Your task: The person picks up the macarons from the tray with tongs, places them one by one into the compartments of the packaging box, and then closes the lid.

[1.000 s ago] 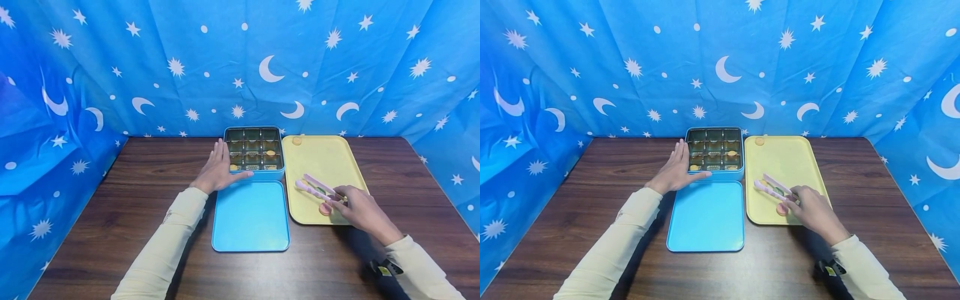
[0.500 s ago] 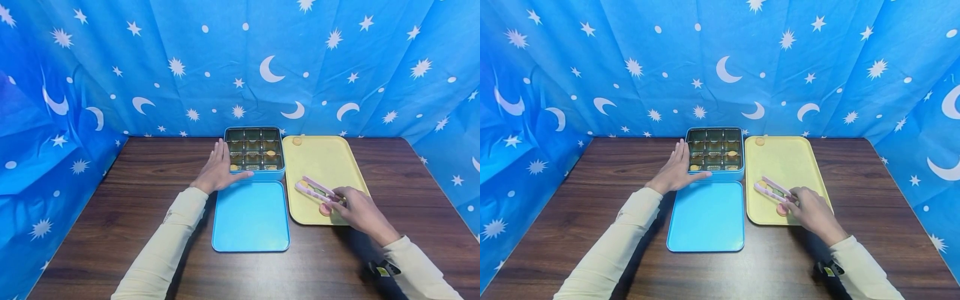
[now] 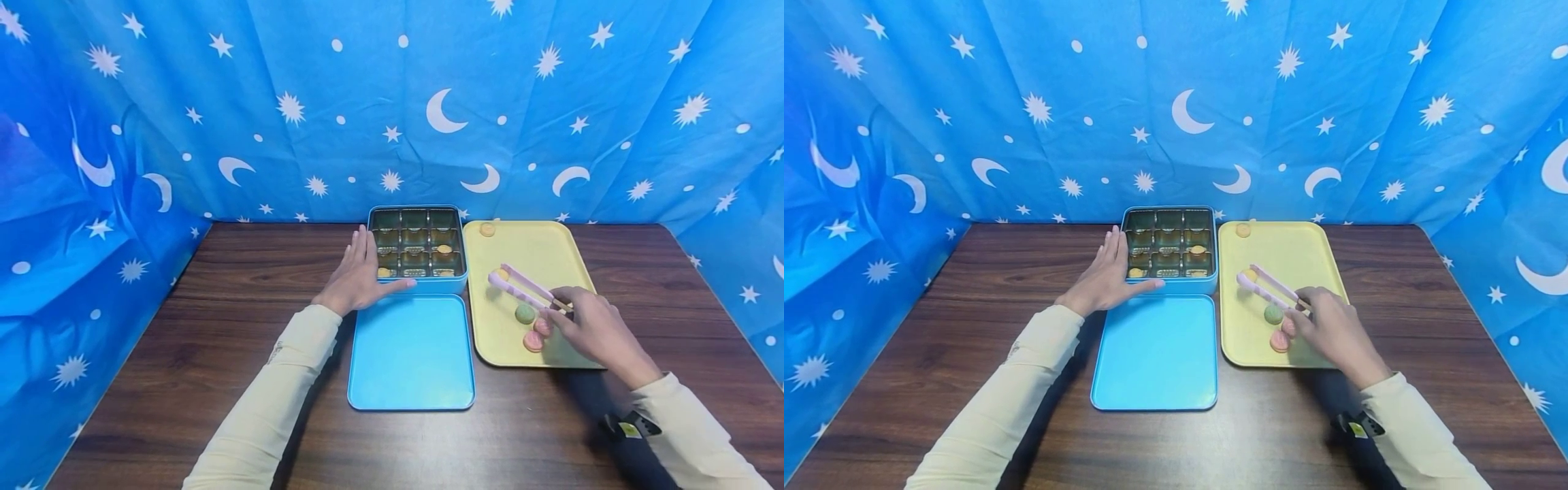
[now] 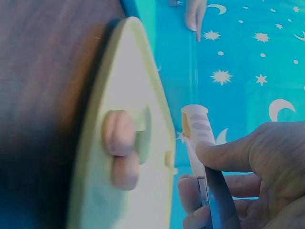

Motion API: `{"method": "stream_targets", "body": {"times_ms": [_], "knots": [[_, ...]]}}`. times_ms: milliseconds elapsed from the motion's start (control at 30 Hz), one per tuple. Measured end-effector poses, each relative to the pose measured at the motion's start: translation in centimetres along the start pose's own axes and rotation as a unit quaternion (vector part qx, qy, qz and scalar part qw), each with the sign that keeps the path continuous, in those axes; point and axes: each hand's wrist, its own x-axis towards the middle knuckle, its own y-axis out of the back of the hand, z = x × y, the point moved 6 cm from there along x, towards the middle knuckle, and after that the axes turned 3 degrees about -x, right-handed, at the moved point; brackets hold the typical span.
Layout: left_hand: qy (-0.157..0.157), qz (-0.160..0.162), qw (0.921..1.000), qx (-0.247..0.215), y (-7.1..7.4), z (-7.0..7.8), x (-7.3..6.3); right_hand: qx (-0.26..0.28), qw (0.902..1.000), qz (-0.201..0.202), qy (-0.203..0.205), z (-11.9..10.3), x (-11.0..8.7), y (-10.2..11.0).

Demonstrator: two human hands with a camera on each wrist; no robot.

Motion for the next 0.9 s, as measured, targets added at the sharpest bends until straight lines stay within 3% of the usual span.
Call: {"method": "stream_targets", "body": {"times_ms": [400, 900], "knots": [[-0.002, 0.000, 1.0000, 0.005, 0.0, -0.1, 0.0, 0.034, 0.9993, 0.016, 0.001, -2.7, 3.4, 1.1], [-0.003, 0.003, 0.9999, 0.012, 0.0, 0.0, 0.2, 0.078, 0.9969, -0.010, -0.004, -7.2, 9.1, -2.2]]}}
